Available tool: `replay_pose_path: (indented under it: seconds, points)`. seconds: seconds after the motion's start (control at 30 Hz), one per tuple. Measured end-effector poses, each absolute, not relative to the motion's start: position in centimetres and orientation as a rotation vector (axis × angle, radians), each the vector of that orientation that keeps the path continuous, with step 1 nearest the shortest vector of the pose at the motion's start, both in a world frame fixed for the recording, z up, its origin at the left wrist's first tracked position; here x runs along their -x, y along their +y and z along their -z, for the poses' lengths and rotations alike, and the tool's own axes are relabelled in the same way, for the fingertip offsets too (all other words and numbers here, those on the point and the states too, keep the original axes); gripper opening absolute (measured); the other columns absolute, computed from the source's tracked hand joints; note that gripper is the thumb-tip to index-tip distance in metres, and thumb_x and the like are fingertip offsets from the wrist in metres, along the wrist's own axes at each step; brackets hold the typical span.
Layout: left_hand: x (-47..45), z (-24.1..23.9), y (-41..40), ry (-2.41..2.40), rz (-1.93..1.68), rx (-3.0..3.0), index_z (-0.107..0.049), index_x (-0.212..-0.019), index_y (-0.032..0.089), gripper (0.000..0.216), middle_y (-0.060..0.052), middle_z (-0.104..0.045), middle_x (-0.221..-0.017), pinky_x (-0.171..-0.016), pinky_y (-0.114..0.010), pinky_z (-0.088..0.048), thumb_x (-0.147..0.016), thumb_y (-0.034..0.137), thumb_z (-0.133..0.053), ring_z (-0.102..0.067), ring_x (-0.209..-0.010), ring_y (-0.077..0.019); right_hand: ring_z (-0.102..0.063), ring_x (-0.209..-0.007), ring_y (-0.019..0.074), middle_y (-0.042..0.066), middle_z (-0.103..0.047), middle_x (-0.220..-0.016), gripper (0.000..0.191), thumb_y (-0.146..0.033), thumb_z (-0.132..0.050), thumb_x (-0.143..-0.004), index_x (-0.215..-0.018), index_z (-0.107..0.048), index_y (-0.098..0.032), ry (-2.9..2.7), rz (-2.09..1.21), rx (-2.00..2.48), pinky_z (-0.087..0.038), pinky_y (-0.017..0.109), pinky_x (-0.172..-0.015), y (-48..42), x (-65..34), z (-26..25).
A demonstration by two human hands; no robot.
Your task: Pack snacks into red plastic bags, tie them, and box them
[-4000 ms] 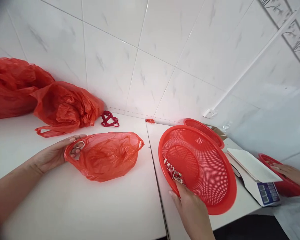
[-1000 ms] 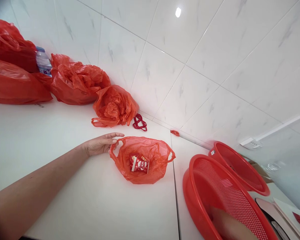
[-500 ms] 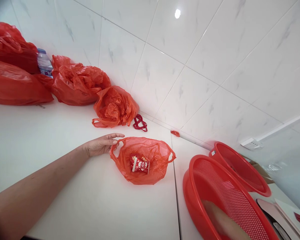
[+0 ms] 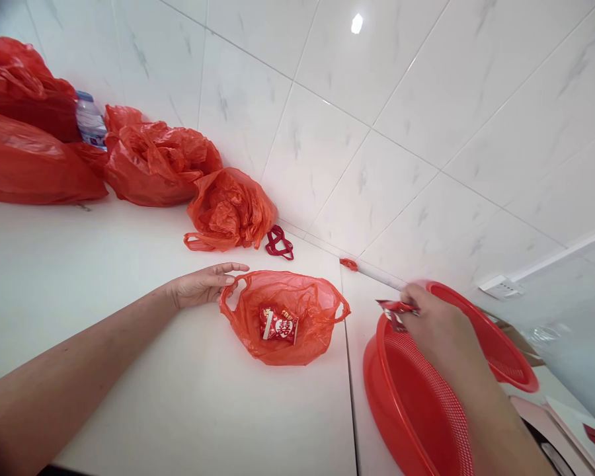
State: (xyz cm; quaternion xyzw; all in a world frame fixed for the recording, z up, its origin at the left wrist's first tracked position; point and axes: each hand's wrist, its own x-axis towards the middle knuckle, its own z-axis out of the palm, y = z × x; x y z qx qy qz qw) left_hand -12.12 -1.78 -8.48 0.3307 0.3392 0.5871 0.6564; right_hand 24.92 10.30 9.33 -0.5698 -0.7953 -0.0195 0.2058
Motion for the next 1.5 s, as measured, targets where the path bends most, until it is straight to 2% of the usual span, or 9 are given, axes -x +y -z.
replay_pose_path:
  seconds: [0.13, 0.2, 0.4, 0.63, 0.87, 1.0, 1.23, 1.37, 1.5]
  points:
    - [12.2, 8.6, -1.8, 0.771, -1.328, -0.747, -0.050, -0.119, 0.021, 0.050, -0.004, -0.065, -0.092, -0.071, -0.028, -0.051, -0.073, 0.021, -0.070, -0.063, -0.075, -0.0130, -0.063, -0.061, 0.0155, -0.004, -0.067, -0.068, 0.006, -0.023, -0.047, -0.070, -0.065, -0.046, -0.025, -2.426, -0.291, 1.398, -0.039, 0.024, -0.054, 8.5, -18.6, -7.5]
    - [12.2, 8.6, -1.8, 0.768, -1.328, -0.751, -0.050, -0.119, 0.021, 0.049, -0.003, -0.065, -0.089, -0.069, -0.027, -0.051, -0.073, 0.021, -0.070, -0.062, -0.073, -0.0125, -0.062, -0.059, 0.0140, -0.006, -0.065, -0.067, 0.005, -0.022, -0.049, -0.070, -0.069, -0.046, -0.025, -2.516, -0.286, 1.298, -0.038, 0.023, -0.054, 8.4, -16.1, -5.3]
    - [12.2, 8.6, -1.7, 0.750, -1.326, -0.756, -0.050, -0.118, 0.021, 0.049, -0.003, -0.065, -0.087, -0.065, -0.025, -0.051, -0.073, 0.020, -0.070, -0.062, -0.070, -0.0122, -0.059, -0.074, 0.0157, -0.001, -0.064, -0.093, 0.018, -0.037, -0.055, -0.075, -0.089, -0.052, -0.027, -2.542, -0.088, 1.176, -0.040, 0.026, -0.061, 8.6, -14.3, 0.1]
    - [12.2, 8.6, -1.7, 0.749, -1.329, -0.742, -0.051, -0.119, 0.021, 0.049, -0.005, -0.065, -0.092, -0.066, -0.026, -0.051, -0.074, 0.020, -0.070, -0.063, -0.073, -0.0137, -0.046, -0.057, 0.0142, -0.001, -0.053, -0.062, 0.033, -0.047, -0.042, -0.086, -0.064, -0.044, -0.023, -2.207, -0.127, 1.254, -0.037, 0.026, -0.055, 5.8, -19.7, 2.2]
    - [12.1, 8.7, -1.6, 0.759, -1.335, -0.740, -0.051, -0.118, 0.021, 0.048, -0.004, -0.066, -0.089, -0.064, -0.025, -0.051, -0.074, 0.020, -0.069, -0.062, -0.071, -0.0129, -0.052, -0.063, 0.0177, 0.004, -0.060, -0.075, 0.029, -0.048, -0.044, -0.084, -0.075, -0.054, -0.022, -2.153, -0.102, 1.319, -0.041, 0.029, -0.060, 6.8, -25.9, 6.4]
    - [12.1, 8.7, -1.5, 0.783, -1.331, -0.735, -0.051, -0.119, 0.022, 0.049, -0.006, -0.065, -0.097, -0.073, -0.029, -0.051, -0.074, 0.020, -0.069, -0.064, -0.079, -0.0147, -0.056, -0.070, 0.0192, 0.004, -0.063, -0.082, 0.026, -0.047, -0.046, -0.082, -0.081, -0.057, -0.023, -2.090, -0.212, 1.441, -0.044, 0.029, -0.063, 7.3, -25.9, 5.9]
    - [12.2, 8.5, -1.8, 0.772, -1.321, -0.805, -0.048, -0.123, 0.023, 0.050, -0.006, -0.063, -0.097, -0.071, -0.028, -0.049, -0.077, 0.026, -0.066, -0.061, -0.077, -0.0143, -0.055, -0.068, 0.0183, 0.000, -0.064, -0.075, 0.034, -0.054, -0.039, -0.085, -0.076, -0.052, -0.024, -2.105, -0.325, 1.457, -0.038, 0.027, -0.059, 7.0, -20.1, 4.6]
    - [12.5, 8.3, -2.0, 0.670, -1.159, -0.989, -0.038, -0.132, 0.025, 0.072, -0.005, -0.062, -0.093, -0.070, -0.030, -0.048, -0.069, 0.039, -0.071, -0.062, -0.077, -0.0184, -0.054, -0.063, 0.0185, 0.000, -0.061, -0.066, 0.033, -0.052, -0.041, -0.083, -0.069, -0.050, -0.023, -2.036, -0.345, 1.559, -0.035, 0.027, -0.057, 8.8, -18.3, 4.5]
    - [12.4, 8.2, -1.9, 0.726, -1.016, -1.098, -0.032, -0.135, 0.025, 0.079, -0.002, -0.061, -0.083, -0.067, -0.029, -0.046, -0.067, 0.025, -0.073, -0.063, -0.069, -0.0167, -0.051, -0.058, 0.0166, -0.001, -0.058, -0.062, 0.031, -0.049, -0.044, -0.080, -0.065, -0.049, -0.022, -1.949, -0.421, 1.513, -0.035, 0.027, -0.055, 10.3, -19.0, 3.3]
